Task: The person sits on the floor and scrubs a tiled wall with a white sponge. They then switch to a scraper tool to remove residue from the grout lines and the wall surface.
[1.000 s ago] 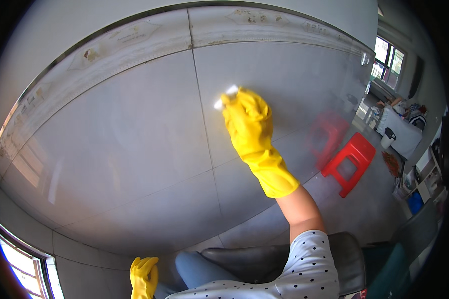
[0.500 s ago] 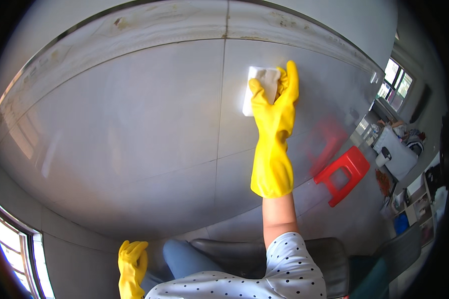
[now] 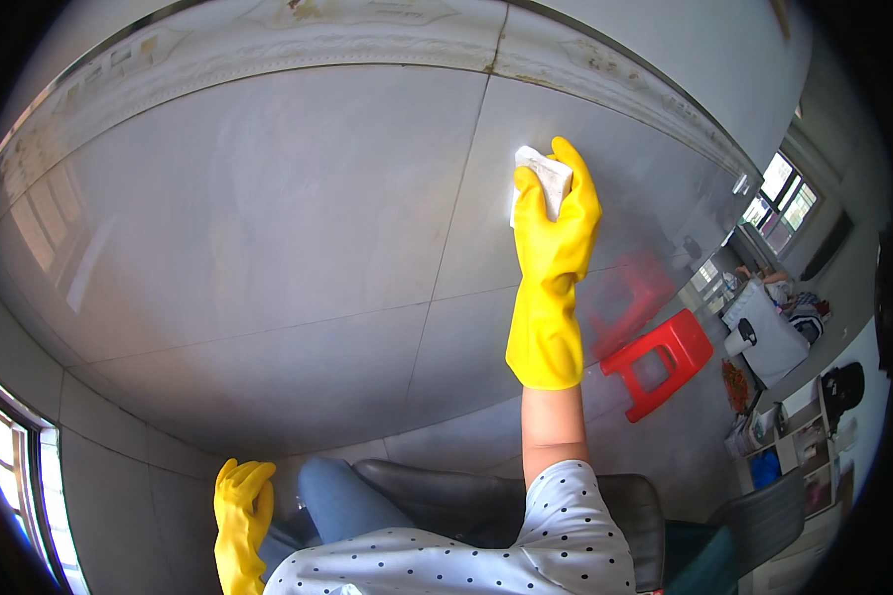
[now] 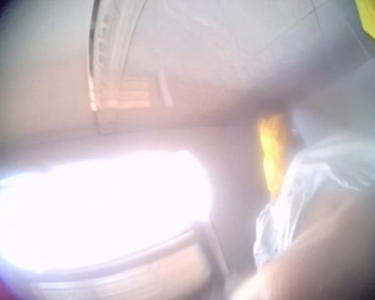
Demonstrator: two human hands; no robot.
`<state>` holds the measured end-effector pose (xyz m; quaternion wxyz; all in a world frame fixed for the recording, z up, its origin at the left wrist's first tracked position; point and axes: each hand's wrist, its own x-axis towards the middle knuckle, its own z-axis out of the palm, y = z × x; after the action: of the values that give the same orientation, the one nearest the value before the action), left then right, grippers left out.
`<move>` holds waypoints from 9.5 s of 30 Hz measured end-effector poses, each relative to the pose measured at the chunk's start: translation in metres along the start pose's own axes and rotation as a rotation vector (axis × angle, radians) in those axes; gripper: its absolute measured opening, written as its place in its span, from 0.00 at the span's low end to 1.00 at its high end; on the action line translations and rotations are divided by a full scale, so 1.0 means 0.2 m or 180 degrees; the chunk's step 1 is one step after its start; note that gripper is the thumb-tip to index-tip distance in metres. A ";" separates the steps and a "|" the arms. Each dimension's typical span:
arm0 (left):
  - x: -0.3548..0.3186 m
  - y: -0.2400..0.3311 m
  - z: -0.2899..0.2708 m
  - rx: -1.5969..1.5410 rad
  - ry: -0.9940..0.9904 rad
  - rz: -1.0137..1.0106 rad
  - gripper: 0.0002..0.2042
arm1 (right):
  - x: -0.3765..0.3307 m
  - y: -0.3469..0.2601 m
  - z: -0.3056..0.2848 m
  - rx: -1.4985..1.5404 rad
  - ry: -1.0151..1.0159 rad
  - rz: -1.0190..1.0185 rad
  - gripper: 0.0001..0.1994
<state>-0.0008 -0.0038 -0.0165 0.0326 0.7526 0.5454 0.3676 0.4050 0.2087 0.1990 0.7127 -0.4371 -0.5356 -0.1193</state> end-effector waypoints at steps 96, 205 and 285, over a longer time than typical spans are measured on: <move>0.02 -0.05 0.15 -0.0452 -0.0412 0.0140 0.12 | 0.32 0.00 -0.07 -0.2055 -0.0498 -0.1585 0.08; -0.17 0.01 -0.10 -0.0005 -0.1212 -0.0262 0.13 | -0.54 -0.08 0.27 -0.0576 0.0154 -0.0827 0.07; -0.22 -0.04 -0.14 0.0078 -0.0996 -0.0263 0.13 | -0.69 -0.12 0.37 -0.0624 -0.0066 -0.0650 0.07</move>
<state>-0.0287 -0.0469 -0.0222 0.1230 0.7780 0.5686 0.2374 0.2864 0.2094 0.0949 0.6451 -0.4490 -0.5704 -0.2385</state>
